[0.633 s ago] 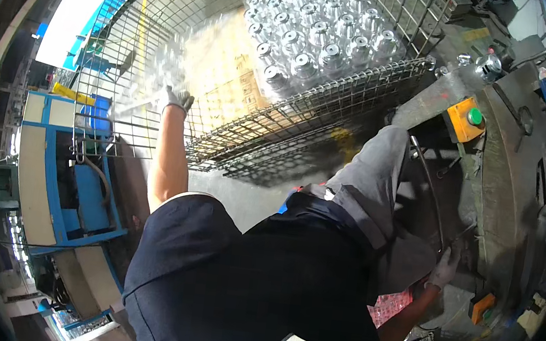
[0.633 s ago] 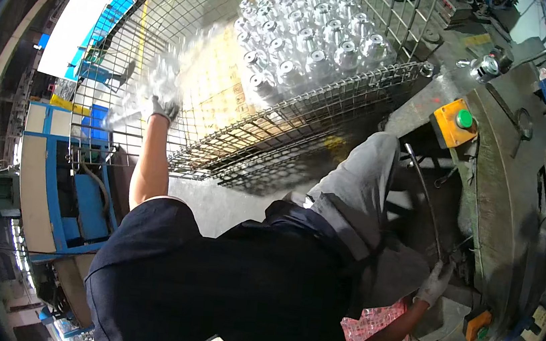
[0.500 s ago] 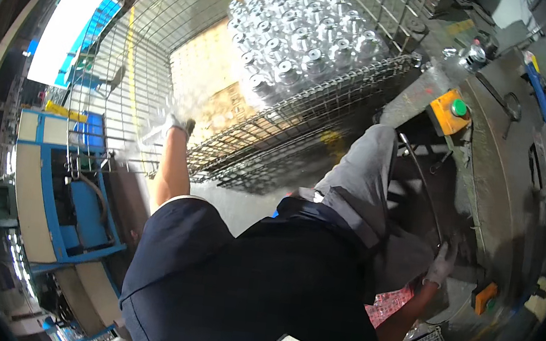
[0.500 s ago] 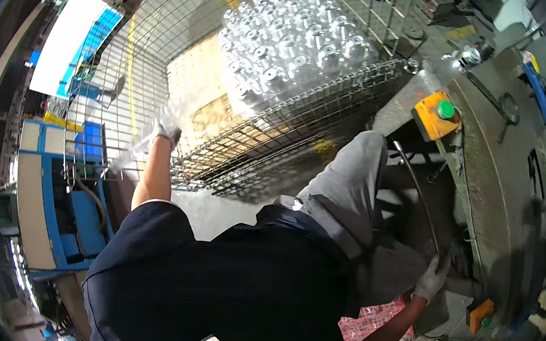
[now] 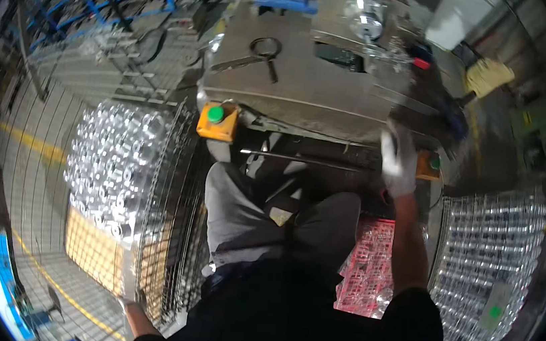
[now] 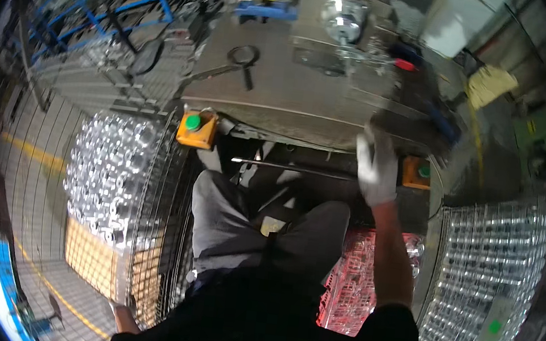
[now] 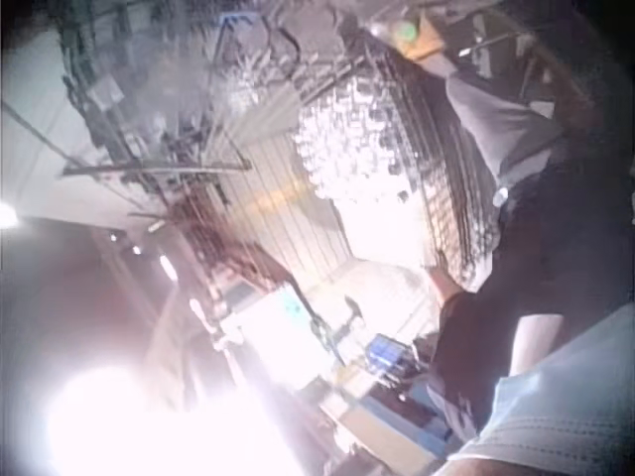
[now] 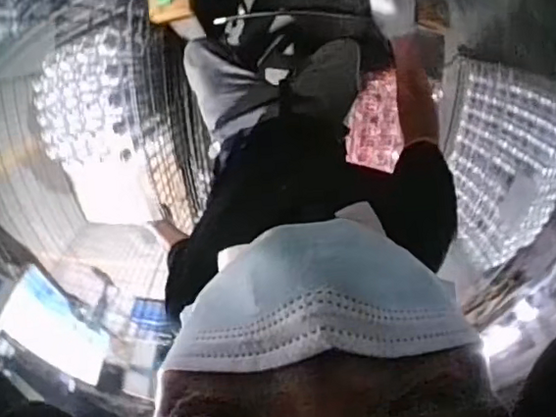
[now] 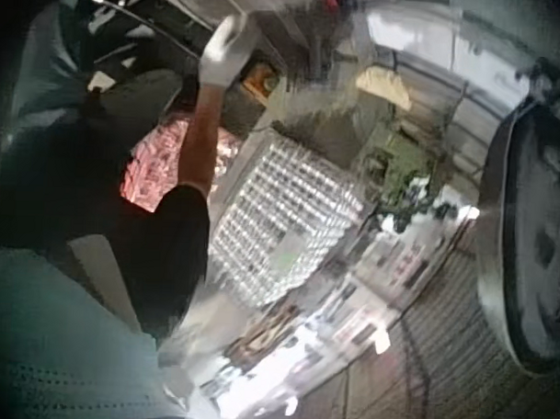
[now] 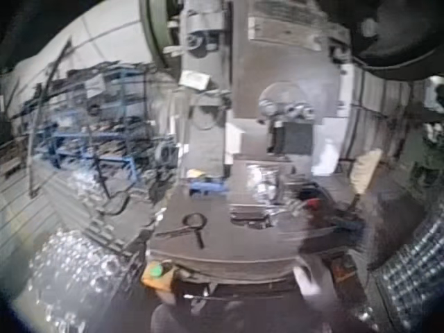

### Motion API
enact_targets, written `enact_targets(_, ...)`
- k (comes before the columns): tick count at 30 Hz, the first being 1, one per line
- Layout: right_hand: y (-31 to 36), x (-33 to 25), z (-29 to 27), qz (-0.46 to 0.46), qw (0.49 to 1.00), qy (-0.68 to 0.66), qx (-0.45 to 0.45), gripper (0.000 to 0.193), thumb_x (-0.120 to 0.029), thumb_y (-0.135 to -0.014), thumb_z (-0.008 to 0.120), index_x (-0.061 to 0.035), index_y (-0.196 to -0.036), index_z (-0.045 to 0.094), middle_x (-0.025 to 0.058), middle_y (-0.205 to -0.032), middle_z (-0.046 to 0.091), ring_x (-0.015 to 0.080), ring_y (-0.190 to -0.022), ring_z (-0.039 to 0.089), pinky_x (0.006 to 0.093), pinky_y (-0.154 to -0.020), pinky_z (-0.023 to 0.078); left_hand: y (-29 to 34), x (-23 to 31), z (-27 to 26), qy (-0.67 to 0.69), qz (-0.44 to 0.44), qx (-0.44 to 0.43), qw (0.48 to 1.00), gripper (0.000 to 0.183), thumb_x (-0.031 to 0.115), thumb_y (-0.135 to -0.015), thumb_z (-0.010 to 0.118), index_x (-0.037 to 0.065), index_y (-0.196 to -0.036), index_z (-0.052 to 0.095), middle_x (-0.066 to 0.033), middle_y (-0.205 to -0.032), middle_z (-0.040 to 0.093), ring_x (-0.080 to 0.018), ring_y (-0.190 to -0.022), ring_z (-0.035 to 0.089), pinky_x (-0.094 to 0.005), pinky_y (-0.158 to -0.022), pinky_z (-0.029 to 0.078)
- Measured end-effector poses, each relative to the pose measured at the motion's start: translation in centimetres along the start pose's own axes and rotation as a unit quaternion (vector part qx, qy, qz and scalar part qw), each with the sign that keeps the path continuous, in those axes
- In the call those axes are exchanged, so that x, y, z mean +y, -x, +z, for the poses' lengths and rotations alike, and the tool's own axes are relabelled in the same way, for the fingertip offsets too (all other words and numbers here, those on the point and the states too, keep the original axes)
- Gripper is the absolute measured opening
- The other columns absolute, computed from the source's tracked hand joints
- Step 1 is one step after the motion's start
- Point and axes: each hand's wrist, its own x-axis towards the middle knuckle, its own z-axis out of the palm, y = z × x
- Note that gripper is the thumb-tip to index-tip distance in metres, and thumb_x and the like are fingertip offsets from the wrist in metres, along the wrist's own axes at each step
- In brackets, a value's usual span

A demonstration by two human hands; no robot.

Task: The person is loading metal pistons or cylinders into a machine and then placing them onto a pallet.

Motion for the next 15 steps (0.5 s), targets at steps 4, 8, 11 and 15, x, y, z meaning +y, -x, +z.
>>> enact_targets(4,-9.8,3.7,-2.5,-0.034,0.976,0.124,0.174,0.036,-0.029,-0.090,0.049,-0.0005,-0.112,0.052,0.0218,-0.110,0.054,0.0375,-0.106,0.049,0.0447,-0.089,0.039,2.6,0.1,2.3,-0.041,-0.008,0.017,0.999,0.060,0.061,-0.083,0.043,0.008,-0.112,0.046,-0.0117,-0.085,0.062,-0.0274,-0.069,0.061,-0.0399,-0.048,0.048)
enact_targets(8,-16.7,13.3,-1.5,-0.033,0.963,0.241,0.117,0.038,-0.034,-0.090,0.047,-0.0001,-0.107,0.054,0.0239,-0.104,0.057,0.0409,-0.098,0.053,0.0456,-0.086,0.040,5.3,-0.9,2.7,-0.075,-0.012,0.025,0.997,0.059,0.059,-0.084,0.044,0.008,-0.112,0.047,-0.0115,-0.084,0.062,-0.0271,-0.069,0.061,-0.0400,-0.048,0.048)
enact_targets(11,-16.9,12.7,-0.9,0.071,0.982,0.176,-0.025,0.043,-0.040,-0.092,0.037,-0.0023,-0.097,0.058,0.0265,-0.098,0.058,0.0424,-0.094,0.054,0.0453,-0.083,0.042,7.8,-2.2,3.6,-0.107,-0.025,0.014,0.994,0.058,0.059,-0.084,0.045,0.007,-0.111,0.047,-0.0114,-0.083,0.062,-0.0269,-0.070,0.061,-0.0400,-0.048,0.048)
enact_targets(15,-11.0,4.8,-4.2,0.146,0.970,0.191,-0.019,0.041,-0.039,-0.091,0.040,-0.0036,-0.098,0.060,0.0273,-0.093,0.058,0.0399,-0.092,0.055,0.0441,-0.079,0.044,11.5,-3.8,7.9,-0.186,-0.030,-0.082,0.979,0.053,0.053,-0.086,0.046,0.006,-0.110,0.047,-0.0113,-0.082,0.062,-0.0265,-0.068,0.061,-0.0401,-0.048,0.048)
